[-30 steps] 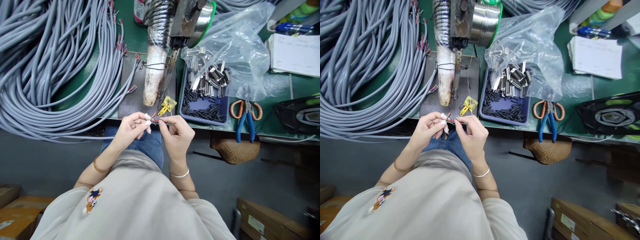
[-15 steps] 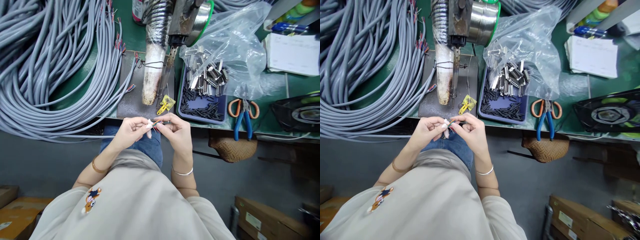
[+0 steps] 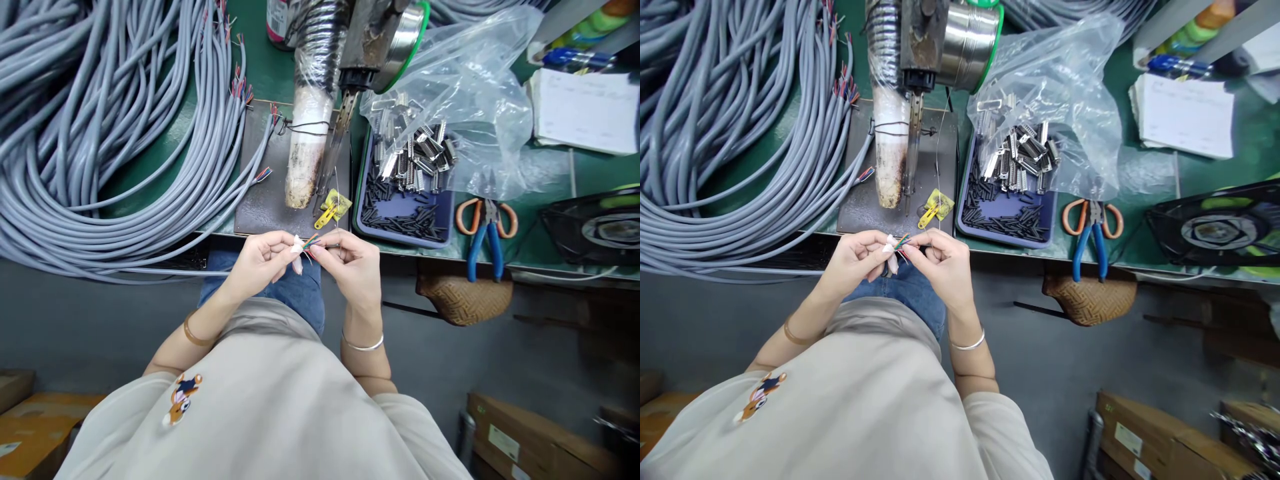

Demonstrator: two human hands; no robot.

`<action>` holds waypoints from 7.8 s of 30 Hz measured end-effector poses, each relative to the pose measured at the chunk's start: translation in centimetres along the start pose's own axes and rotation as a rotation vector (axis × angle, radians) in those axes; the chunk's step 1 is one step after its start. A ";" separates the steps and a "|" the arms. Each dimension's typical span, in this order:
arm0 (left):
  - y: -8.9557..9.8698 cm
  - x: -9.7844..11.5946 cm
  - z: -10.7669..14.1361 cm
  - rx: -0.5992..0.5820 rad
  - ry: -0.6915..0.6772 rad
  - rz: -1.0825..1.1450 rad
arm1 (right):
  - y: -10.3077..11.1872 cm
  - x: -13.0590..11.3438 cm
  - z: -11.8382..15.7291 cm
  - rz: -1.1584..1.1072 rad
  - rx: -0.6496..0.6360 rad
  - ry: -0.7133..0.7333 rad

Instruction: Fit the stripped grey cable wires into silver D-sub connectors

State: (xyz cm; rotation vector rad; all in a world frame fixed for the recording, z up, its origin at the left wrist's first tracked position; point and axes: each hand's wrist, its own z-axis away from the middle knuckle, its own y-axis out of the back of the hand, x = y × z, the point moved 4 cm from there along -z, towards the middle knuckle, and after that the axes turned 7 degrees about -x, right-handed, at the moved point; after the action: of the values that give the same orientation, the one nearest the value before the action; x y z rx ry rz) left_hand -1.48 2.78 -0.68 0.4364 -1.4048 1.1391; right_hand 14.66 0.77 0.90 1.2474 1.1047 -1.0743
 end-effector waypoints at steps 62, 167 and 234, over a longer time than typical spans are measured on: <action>-0.9 0.7 0.7 -0.058 -0.130 -0.348 | 1.2 -1.3 1.5 0.208 -0.066 0.168; 2.4 1.1 1.0 -0.056 -0.076 0.636 | 2.3 -3.5 2.9 0.444 0.323 0.607; -1.5 3.5 2.5 -0.363 -0.227 0.353 | 16.5 1.6 -7.8 1.090 0.346 -0.054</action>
State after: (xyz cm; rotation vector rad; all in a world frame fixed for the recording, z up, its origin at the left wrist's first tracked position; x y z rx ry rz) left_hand -2.39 1.37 3.55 0.0570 -1.8993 1.1016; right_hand 30.96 9.12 1.81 1.7498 0.0739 -0.4336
